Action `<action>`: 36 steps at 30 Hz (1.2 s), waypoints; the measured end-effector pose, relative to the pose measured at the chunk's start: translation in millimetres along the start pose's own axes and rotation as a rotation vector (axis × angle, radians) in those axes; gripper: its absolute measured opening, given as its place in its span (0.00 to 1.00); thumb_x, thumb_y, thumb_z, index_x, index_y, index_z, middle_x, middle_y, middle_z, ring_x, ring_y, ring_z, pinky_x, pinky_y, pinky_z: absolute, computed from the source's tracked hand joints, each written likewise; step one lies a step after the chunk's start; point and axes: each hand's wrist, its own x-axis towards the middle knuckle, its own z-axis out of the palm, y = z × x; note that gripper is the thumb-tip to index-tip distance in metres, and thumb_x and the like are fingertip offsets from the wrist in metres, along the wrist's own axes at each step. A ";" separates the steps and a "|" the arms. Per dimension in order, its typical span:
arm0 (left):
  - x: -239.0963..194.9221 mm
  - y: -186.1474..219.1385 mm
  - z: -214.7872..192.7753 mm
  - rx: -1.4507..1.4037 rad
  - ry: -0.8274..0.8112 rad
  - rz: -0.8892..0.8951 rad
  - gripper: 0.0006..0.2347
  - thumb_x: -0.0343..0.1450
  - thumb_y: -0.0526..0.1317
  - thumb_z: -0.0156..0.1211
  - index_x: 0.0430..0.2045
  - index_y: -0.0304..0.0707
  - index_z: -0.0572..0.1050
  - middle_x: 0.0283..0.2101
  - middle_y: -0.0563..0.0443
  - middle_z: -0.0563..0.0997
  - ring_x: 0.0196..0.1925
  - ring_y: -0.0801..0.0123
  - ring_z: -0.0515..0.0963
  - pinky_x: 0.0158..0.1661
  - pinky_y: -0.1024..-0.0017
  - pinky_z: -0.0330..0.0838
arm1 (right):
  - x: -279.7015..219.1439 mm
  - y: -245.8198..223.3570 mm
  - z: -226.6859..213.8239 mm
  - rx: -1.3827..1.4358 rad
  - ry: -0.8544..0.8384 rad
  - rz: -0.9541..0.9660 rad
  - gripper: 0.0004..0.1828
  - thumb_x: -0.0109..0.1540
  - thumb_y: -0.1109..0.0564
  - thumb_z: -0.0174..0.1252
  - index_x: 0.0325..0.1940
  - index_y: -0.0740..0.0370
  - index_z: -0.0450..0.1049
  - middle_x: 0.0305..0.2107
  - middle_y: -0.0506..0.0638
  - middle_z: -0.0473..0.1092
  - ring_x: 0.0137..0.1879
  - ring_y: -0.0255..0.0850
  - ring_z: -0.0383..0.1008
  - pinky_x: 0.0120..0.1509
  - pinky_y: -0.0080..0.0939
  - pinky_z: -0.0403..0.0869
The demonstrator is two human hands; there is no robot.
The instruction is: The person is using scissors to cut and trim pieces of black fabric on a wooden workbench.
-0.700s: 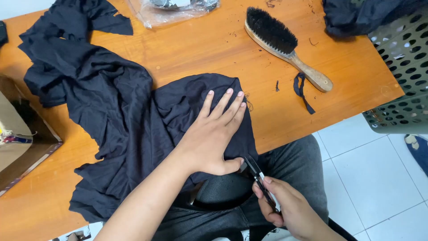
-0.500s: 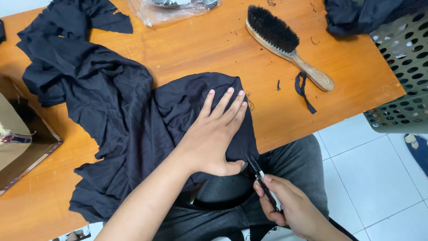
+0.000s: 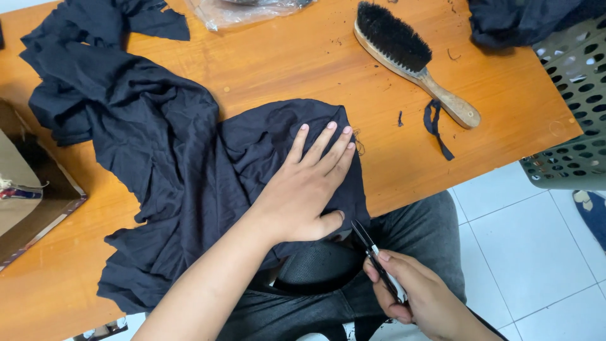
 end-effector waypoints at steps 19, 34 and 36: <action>-7.0 18.1 -13.1 0.016 0.280 0.086 0.19 0.57 0.33 0.44 0.41 0.23 0.69 0.48 0.35 0.69 0.56 0.48 0.62 0.60 0.56 0.46 | 17.0 22.2 11.6 -0.030 -0.014 -0.183 0.23 0.61 0.45 0.30 0.30 0.65 0.63 0.07 0.52 0.54 0.15 0.37 0.50 0.22 0.33 0.53; -29.8 40.6 -2.9 -0.013 0.148 -0.276 0.24 0.66 0.46 0.36 0.53 0.27 0.54 0.60 0.38 0.52 0.63 0.55 0.49 0.61 0.60 0.38 | 24.1 32.7 8.8 0.067 -0.094 -0.182 0.22 0.61 0.45 0.31 0.27 0.66 0.58 0.06 0.54 0.52 0.12 0.37 0.45 0.18 0.33 0.48; -30.9 40.3 -2.2 -0.014 0.134 -0.271 0.26 0.65 0.47 0.36 0.54 0.26 0.52 0.61 0.38 0.51 0.64 0.56 0.47 0.61 0.60 0.37 | 24.3 33.6 8.8 0.082 -0.070 -0.173 0.22 0.61 0.45 0.31 0.26 0.66 0.59 0.06 0.53 0.51 0.12 0.37 0.45 0.19 0.33 0.48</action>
